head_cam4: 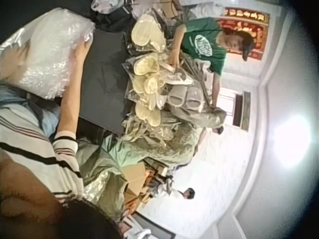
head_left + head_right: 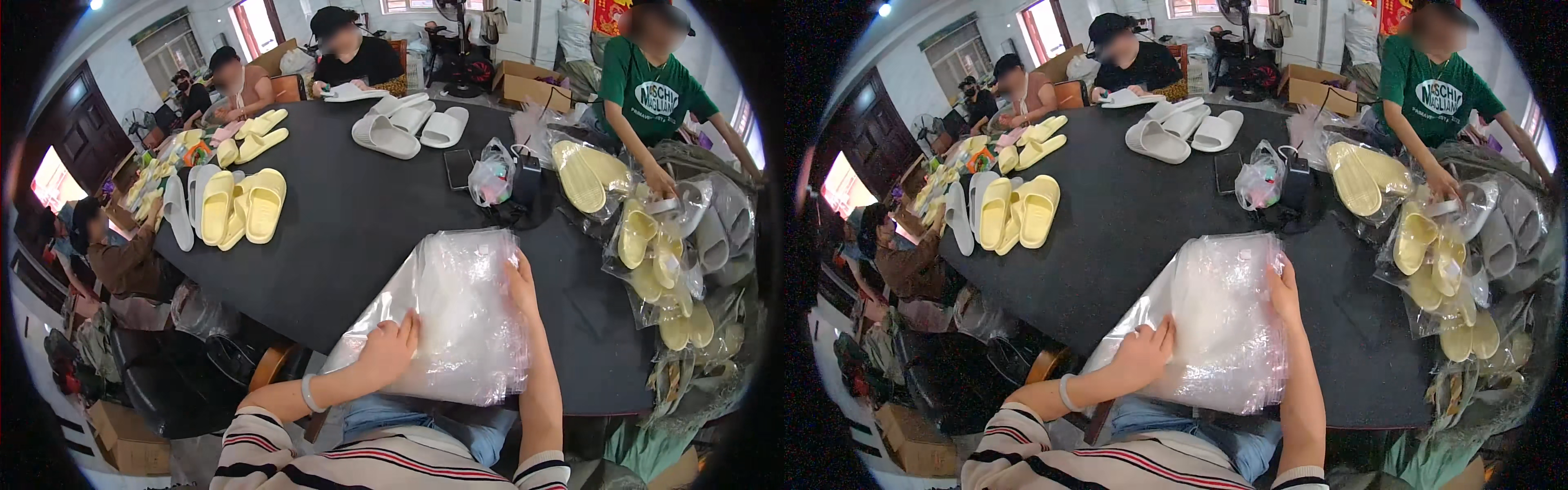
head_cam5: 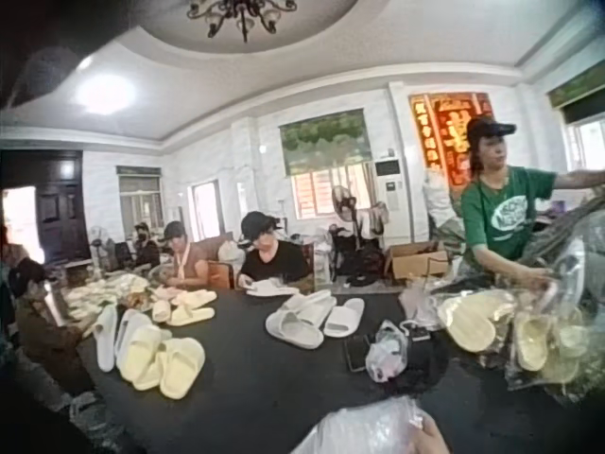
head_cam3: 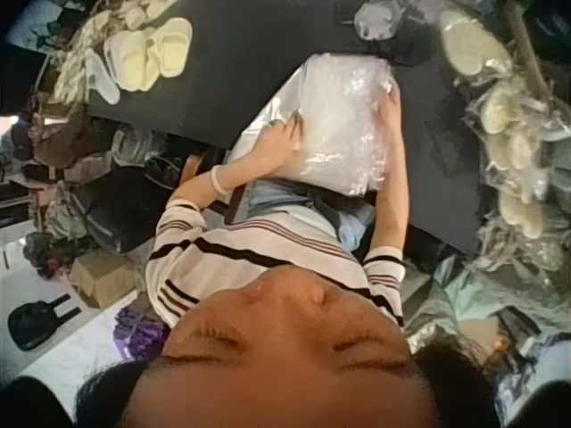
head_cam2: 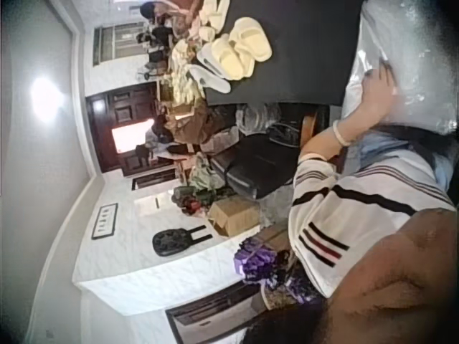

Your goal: The person packs pairs of plastic slippers into clear plastic bags. They pick up slippers of various colors from a table, place them into bags, and set the packaged pairs aside. The task is performed by hand in a repetitive assembly line manner.

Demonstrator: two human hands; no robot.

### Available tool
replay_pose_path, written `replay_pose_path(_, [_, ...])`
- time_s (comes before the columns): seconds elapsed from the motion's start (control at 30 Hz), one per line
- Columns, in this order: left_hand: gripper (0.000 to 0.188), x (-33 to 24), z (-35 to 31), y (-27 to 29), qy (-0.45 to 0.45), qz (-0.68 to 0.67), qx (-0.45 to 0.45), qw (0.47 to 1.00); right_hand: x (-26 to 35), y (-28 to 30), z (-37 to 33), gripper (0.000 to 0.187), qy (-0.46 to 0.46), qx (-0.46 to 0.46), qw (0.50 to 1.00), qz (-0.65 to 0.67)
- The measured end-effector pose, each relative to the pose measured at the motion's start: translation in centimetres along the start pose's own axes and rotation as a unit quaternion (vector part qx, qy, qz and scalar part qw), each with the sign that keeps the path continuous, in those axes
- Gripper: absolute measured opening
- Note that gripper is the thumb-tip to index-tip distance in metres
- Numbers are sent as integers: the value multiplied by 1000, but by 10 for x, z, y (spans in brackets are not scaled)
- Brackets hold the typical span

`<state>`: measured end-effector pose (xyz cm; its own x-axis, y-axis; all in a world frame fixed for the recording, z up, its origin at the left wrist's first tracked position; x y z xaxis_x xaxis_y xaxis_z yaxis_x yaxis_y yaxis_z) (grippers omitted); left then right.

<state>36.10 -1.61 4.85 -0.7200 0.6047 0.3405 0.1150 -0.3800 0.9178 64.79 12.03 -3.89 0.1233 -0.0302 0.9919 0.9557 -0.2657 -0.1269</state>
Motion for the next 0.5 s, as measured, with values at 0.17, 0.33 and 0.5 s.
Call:
replay_pose_path(0.17, [72, 53, -15, 28, 62, -207, -35, 976, 12, -4, -6, 49, 21, -10, 999, -23])
replay_pose_path(0.33, [66, 130, -44, -2, 381, -455, 56, 803, 29, -7, -16, 51, -1, -3, 1000, -21])
replay_pose_path(0.5, [54, 167, -80, -83, 407, -763, 124, 486, 37, -17, -22, 50, -2, -2, 999, 42])
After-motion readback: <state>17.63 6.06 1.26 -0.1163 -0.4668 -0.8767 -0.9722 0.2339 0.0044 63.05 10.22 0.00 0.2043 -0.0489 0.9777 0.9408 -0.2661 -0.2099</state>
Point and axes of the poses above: each hand's wrist, its own z-axis towards the middle knuckle, its own y-axis out of the back of the hand, x = y × z, the point moved 3 cm from there along z, towards the middle knuckle, and after that the axes turned 5 degrees about -x, right-handed, at the moved point
